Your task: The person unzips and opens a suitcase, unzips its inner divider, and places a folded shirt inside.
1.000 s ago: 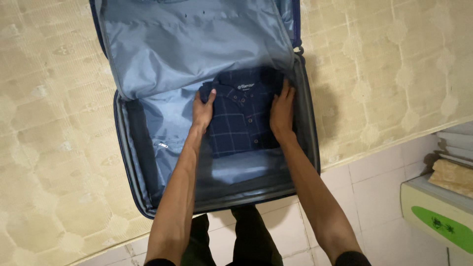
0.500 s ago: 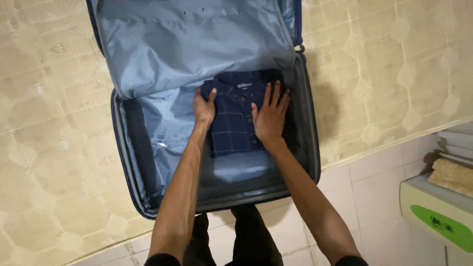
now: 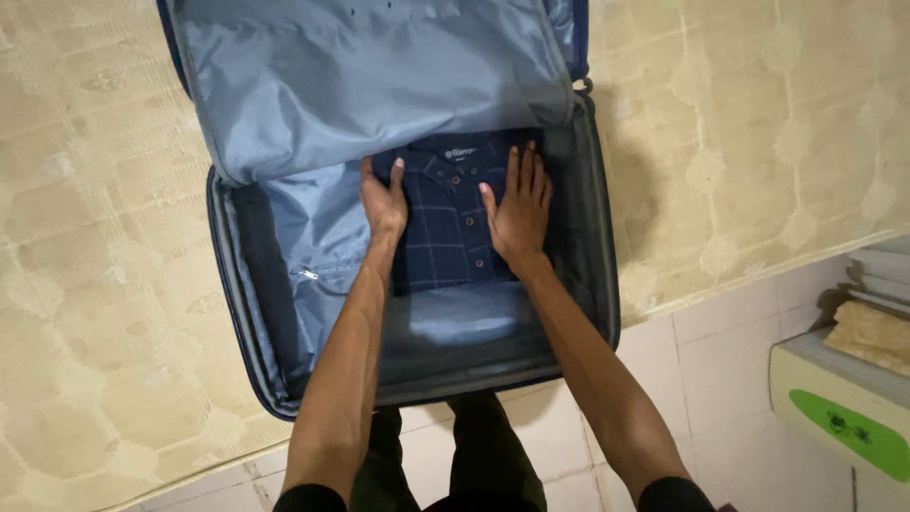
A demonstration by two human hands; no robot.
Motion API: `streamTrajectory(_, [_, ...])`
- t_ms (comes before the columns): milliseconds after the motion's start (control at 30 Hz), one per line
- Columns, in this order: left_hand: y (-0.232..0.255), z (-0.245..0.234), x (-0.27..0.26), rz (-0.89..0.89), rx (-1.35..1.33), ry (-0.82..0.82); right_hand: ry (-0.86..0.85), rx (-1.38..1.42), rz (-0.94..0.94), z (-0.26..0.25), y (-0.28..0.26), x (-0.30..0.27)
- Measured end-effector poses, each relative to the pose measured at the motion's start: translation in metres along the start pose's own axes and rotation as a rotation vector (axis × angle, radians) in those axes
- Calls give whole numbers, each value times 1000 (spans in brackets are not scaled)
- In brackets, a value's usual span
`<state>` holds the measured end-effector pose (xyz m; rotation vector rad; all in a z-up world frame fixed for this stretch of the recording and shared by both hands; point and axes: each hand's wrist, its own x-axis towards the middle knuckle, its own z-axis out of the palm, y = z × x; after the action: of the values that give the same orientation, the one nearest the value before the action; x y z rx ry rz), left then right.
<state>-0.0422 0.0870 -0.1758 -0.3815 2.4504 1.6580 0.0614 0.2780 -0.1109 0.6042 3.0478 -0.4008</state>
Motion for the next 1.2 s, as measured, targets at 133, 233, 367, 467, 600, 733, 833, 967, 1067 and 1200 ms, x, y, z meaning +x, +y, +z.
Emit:
streamTrajectory(133, [7, -3, 3, 12, 57, -8, 42, 111, -76, 10, 11, 4])
streamTrajectory(233, [24, -22, -6, 36, 113, -35, 69, 159, -40, 5, 13, -3])
streamTrajectory(367, [28, -86, -16, 8, 594, 54, 56, 183, -29, -7, 9, -13])
streamTrajectory(467, [4, -136, -19, 131, 902, 8, 37, 183, -10, -8, 8, -12])
streamTrajectory(600, [-32, -163, -17, 305, 830, -97, 19, 171, -16, -5, 5, -11])
streamTrajectory(733, [-27, -162, -17, 341, 889, -141, -61, 141, 45, -10, 6, -9])
streamTrajectory(833, [-5, -156, -27, 283, 894, -130, -85, 199, 137, -10, 12, -13])
streamTrajectory(967, [14, -131, -46, 236, 827, -219, -112, 190, 184, -9, 16, -7])
streamTrajectory(1067, [4, -123, -59, 284, 782, -251, -192, 248, 259, -17, 16, -7])
streamTrajectory(1200, [-14, -130, -65, 258, 821, -262, -133, 335, 247, -20, 23, 3])
